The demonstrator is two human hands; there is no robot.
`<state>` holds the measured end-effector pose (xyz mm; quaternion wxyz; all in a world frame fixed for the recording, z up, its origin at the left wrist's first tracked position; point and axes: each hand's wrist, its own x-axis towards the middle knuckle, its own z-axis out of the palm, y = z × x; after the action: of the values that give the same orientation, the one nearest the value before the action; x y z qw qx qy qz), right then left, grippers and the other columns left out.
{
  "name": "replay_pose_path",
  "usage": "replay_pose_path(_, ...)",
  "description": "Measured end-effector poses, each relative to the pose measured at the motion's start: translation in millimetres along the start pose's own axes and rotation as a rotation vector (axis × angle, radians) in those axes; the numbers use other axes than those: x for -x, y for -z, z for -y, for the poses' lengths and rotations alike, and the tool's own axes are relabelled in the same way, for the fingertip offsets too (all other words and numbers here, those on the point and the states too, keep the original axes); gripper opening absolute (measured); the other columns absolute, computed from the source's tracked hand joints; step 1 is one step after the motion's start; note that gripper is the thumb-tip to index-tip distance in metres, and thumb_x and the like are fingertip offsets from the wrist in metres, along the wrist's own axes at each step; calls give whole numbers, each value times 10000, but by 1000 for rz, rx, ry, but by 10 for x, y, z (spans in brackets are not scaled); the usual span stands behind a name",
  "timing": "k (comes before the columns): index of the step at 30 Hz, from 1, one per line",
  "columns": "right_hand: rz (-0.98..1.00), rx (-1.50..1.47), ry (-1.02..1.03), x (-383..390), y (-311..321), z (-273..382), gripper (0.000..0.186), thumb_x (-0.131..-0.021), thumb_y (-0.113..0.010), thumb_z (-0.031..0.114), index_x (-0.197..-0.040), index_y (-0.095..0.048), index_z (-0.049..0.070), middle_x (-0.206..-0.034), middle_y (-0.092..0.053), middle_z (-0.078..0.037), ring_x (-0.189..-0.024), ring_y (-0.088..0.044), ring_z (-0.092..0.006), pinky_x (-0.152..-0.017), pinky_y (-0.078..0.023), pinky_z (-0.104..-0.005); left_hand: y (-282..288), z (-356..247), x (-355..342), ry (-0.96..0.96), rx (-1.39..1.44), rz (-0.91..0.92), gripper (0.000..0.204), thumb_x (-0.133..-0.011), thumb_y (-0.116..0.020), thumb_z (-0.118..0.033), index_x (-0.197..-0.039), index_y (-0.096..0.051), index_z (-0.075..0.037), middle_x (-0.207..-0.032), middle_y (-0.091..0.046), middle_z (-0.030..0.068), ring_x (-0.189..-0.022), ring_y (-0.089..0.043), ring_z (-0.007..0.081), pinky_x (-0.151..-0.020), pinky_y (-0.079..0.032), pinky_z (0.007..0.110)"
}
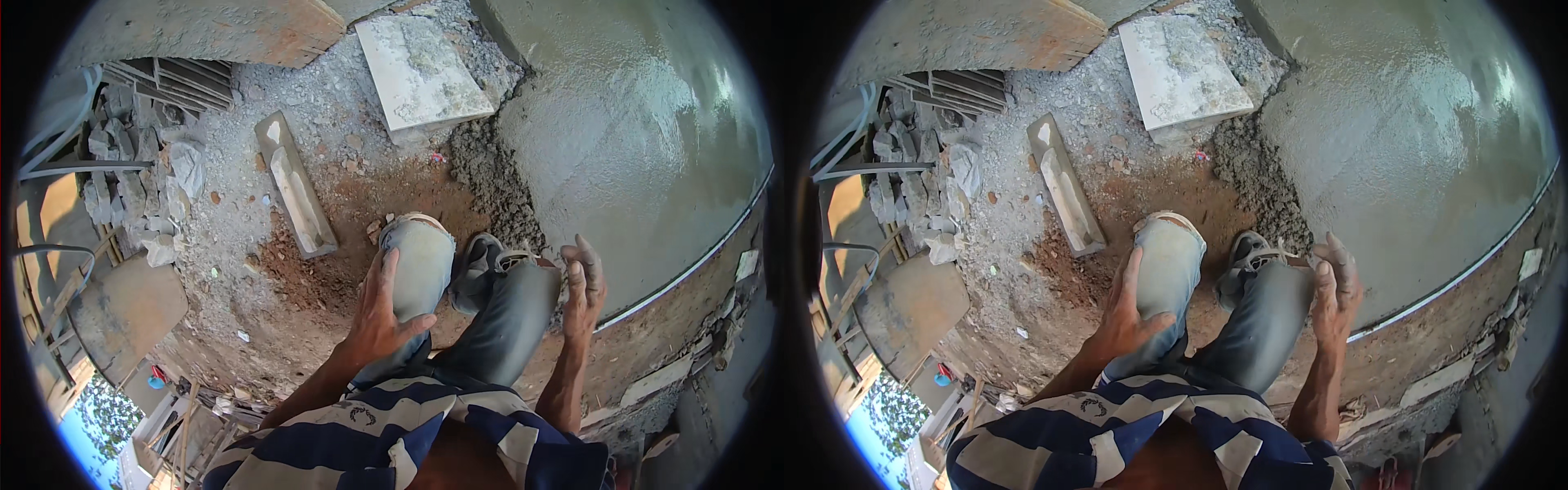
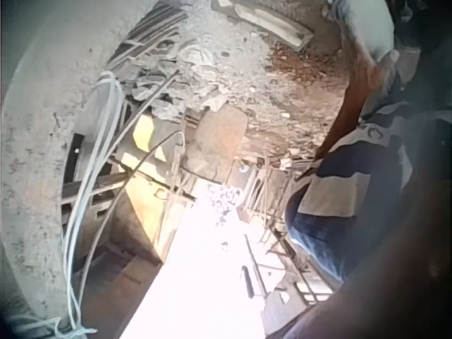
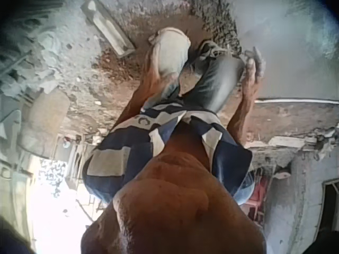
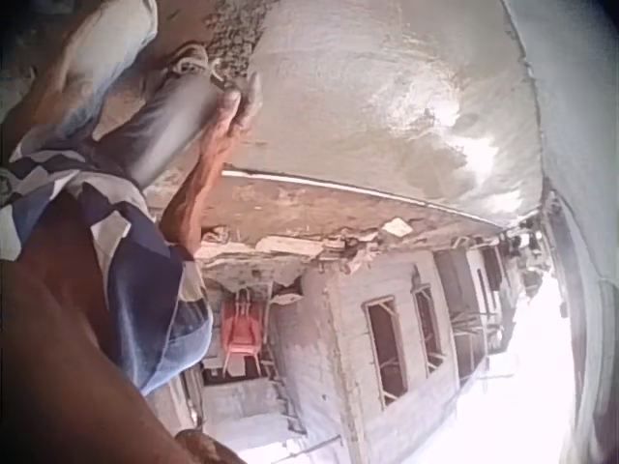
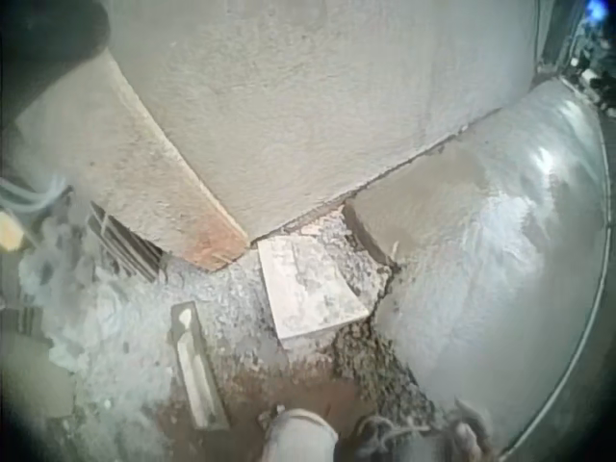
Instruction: The person smooths wet concrete along a narrow walkway using a wooden float and a metal trowel, repeatedly leveling the surface and pushing excess mortar toward the unfinished edge.
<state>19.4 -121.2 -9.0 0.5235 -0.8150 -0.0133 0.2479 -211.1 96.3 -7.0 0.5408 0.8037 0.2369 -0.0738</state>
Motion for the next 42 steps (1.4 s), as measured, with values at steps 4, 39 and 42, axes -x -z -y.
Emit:
replay_pose_path(4, 34, 398, 15, 485, 21, 59, 398, -875, -635, 188, -1228, -579, 13, -1012, -672, -194, -945, -643, -352, -835, -502, -405, -161, -543, 252, 239, -160, 19, 974, -812, -725, -421, -1481, -187, 39, -1436, -349, 319, -1325, -379, 441, -1089, -327, 477)
replay_pose_path(39, -701, -95, -1066, 6276, -228, -935, 167, -848, -629, 172, -887, -666, 14, -700, -655, -77, -603, -635, -179, -502, -508, -318, 1391, -1038, 2075, 668, -77, 412, 377, -984, -490, -234, -1330, -497, -84, -974, -647, 52, -731, -605, 131, -551, -492, 264)
replay_pose_path(42, -309, 84, -1223, 6541, -818, -592, 394, -825, -617, 363, -1036, -713, 45, -989, -718, -162, -963, -671, -341, -914, -498, -475, 1439, -1002, 2314, 733, -313, 582, 245, -909, -528, -162, -1120, -631, -93, -782, -605, 36, -641, -547, 99, -522, -459, 257)
